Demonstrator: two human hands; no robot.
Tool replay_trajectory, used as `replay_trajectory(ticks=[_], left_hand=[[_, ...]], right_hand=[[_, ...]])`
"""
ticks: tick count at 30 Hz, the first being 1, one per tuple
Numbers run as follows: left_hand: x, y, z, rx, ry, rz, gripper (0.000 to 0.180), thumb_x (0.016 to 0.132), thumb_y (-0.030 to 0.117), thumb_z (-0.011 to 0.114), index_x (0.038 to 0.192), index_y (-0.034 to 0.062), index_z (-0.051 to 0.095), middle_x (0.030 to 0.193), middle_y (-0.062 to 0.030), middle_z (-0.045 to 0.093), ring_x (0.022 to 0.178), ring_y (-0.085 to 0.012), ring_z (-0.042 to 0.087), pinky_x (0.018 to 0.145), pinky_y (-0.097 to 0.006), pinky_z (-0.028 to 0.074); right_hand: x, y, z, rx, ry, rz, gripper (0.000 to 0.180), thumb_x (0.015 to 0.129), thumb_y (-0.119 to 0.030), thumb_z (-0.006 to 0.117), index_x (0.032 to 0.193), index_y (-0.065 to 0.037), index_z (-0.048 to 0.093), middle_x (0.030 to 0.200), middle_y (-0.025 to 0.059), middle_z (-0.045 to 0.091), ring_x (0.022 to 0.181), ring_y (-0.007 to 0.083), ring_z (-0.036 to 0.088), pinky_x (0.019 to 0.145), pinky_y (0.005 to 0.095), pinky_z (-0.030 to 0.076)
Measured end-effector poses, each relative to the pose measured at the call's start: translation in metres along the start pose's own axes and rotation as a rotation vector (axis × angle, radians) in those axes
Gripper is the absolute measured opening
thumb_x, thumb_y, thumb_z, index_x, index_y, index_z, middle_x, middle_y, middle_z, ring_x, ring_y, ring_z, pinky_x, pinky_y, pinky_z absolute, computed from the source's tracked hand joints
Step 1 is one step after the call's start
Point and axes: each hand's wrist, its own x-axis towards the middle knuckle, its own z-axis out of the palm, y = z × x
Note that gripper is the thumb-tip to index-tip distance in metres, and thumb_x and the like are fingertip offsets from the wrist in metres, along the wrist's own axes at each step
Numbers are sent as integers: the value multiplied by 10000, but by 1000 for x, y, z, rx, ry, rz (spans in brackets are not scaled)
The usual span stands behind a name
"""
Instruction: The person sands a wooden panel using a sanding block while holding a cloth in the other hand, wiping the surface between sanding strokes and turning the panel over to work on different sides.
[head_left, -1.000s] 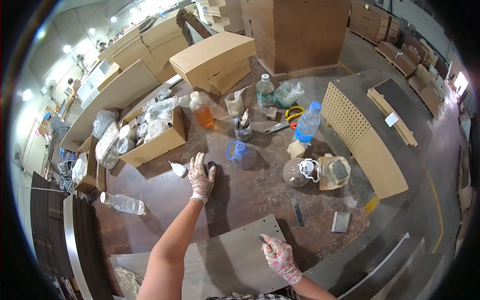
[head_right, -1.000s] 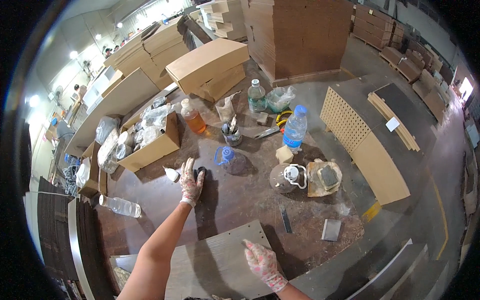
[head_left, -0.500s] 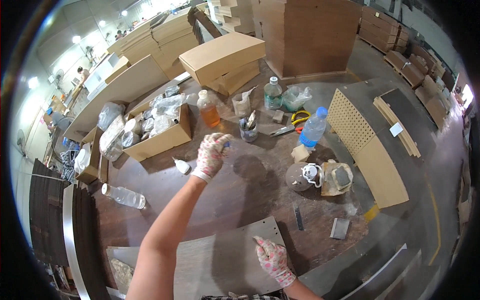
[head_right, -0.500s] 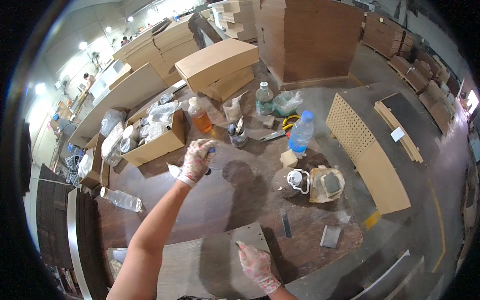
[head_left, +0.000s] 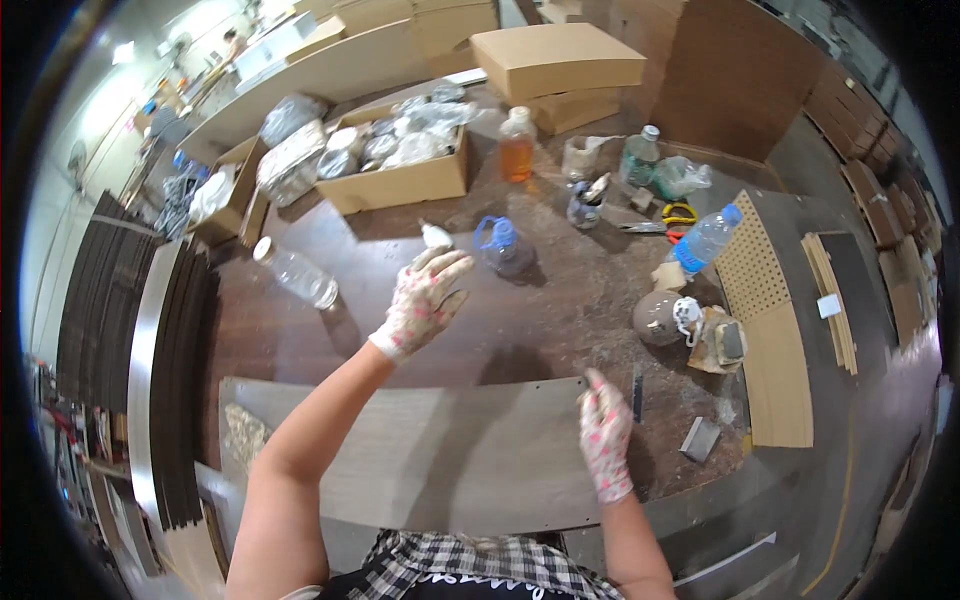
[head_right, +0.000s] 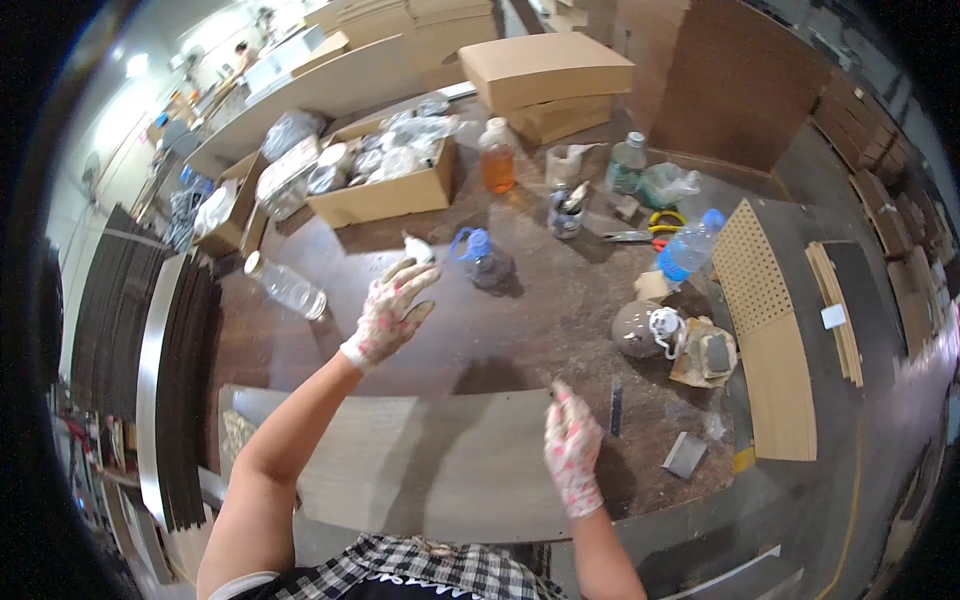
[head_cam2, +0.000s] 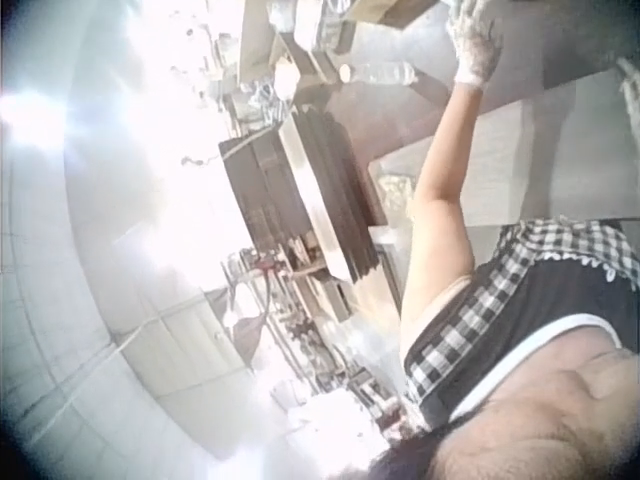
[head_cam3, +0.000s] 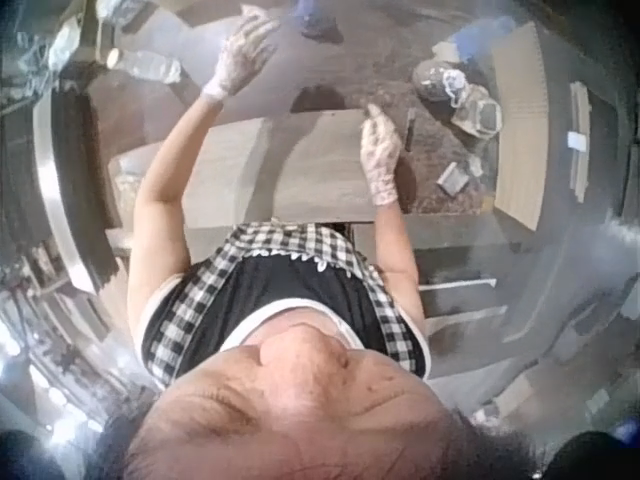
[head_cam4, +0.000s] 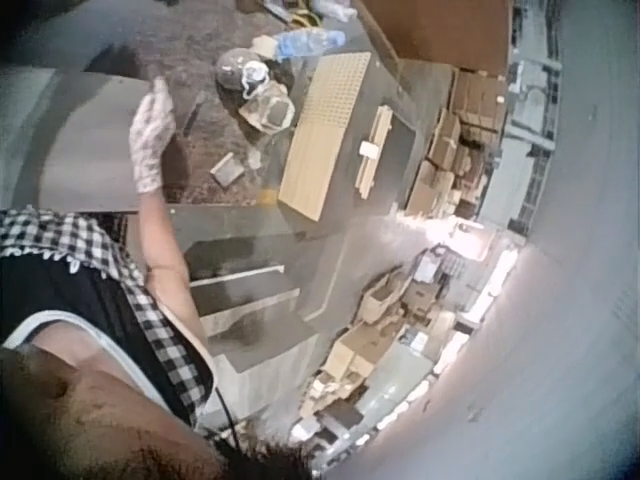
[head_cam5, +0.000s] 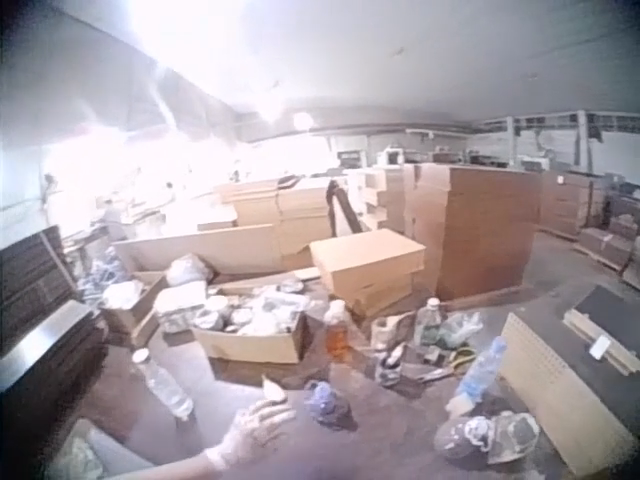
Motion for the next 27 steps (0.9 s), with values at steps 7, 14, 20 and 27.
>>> replay_trajectory(ticks=[7, 14, 20, 27], left_hand=[[-206, -23, -122, 356, 234, -471, 343, 768, 53, 624, 1110, 78, 607, 1183, -89, 583, 1176, -329, 475, 975, -435, 399], [-361, -2, -129, 569, -32, -1112, 613, 745, 358, 670, 1291, 140, 496, 1420, -130, 359, 1335, -414, 240, 1070, -520, 215], [-346, -7, -117, 155, 49, -657, 342, 804, 150, 607, 1144, 116, 585, 1140, -116, 586, 1103, -298, 520, 943, -399, 405], [-334, 14, -129, -450, 546, -271, 386, 905, 117, 490, 1263, -23, 458, 1268, -172, 499, 1197, -276, 469, 1020, -373, 367]], right_hand=[[65, 12, 19, -560, 6, -326, 469, 845, -148, 572, 1292, -54, 466, 1288, 174, 475, 1176, 350, 453, 982, 439, 388], [-12, -58, 66, -279, -211, -376, 428, 797, -57, 584, 1222, -43, 530, 1285, 134, 476, 1207, 303, 433, 1029, 419, 347], [-97, -129, 144, -74, -543, -510, 474, 793, -141, 606, 1248, -46, 510, 1295, 155, 462, 1233, 324, 401, 1048, 439, 322], [-169, -209, 245, 171, -634, -650, 743, 780, -307, 650, 1385, -29, 321, 1410, 213, 310, 1312, 378, 298, 1065, 453, 294]])
